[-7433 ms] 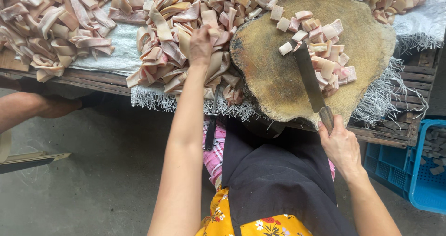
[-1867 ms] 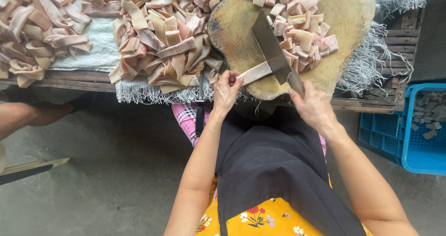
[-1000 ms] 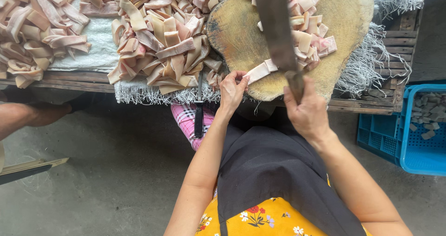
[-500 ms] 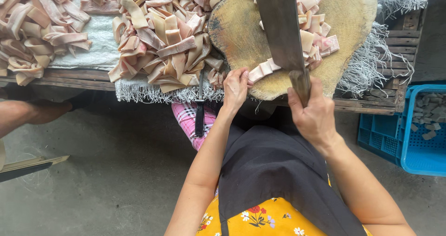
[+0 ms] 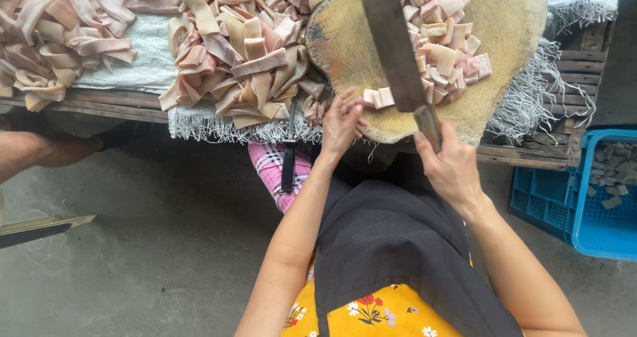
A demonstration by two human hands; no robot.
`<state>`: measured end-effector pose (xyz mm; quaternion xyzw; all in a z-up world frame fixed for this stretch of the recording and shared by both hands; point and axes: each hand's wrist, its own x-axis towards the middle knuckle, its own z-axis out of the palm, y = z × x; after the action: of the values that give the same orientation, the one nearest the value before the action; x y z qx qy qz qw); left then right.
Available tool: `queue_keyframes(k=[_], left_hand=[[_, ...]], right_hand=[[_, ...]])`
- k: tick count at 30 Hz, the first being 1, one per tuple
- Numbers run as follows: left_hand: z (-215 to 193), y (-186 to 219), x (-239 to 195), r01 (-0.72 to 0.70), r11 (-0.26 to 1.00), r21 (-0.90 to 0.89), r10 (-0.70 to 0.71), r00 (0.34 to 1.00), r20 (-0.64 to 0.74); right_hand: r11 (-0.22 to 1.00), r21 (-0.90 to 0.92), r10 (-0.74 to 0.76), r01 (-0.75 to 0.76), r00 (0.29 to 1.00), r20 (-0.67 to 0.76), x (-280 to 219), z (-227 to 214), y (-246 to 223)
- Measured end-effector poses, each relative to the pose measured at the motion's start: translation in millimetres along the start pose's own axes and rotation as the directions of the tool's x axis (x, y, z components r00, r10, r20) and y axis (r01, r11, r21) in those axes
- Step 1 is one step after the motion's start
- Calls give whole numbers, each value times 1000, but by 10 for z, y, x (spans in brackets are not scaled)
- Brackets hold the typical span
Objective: The person sits on the floor and uses a large cleaver to cut strips of pale meat into small cubes on a wooden cutting board. The person repeatedly picks up strips from a pile, slices them into pieces, and occasionally moves the cut cubes aside.
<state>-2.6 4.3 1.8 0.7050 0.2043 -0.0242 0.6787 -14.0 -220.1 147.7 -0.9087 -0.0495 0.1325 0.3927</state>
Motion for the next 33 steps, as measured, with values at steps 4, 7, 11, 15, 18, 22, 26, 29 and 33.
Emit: queue_keyframes(k=[4,7,11,15,18,22,26,29,33], left_hand=[[-636,-354,180,-203,961,-185,168,968,-187],[-1399,-595,518,-185,937,295,312,823,-475],[-2115,-716,956,-231,717,657,560,752,-347],[-2270,-547,1157,-172,595,785,464,871,-161],[-2254,-275,984,16,500,866,317,927,-199],[-2259,67,721,86,437,896,245,946,-210],[-2223,566,509,23,783,622,88,985,-147],[-1963,972,334,-182,764,618,231,973,1],[-1463,1196,102,-284,867,409,247,959,141]], right_hand=[[999,-32,-21,23,998,61,-152,-84,17],[996,-90,-14,30,986,167,-230,36,187],[974,-228,34,8,983,179,-214,138,532],[913,-384,153,-135,988,14,-117,-15,762],[939,-272,205,-211,977,-51,-6,-58,783],[940,-283,203,-189,979,19,75,-88,771],[924,-291,293,-250,949,116,192,-184,685],[913,-236,380,-333,905,192,239,-240,607],[916,-199,390,-349,891,232,261,-291,563]])
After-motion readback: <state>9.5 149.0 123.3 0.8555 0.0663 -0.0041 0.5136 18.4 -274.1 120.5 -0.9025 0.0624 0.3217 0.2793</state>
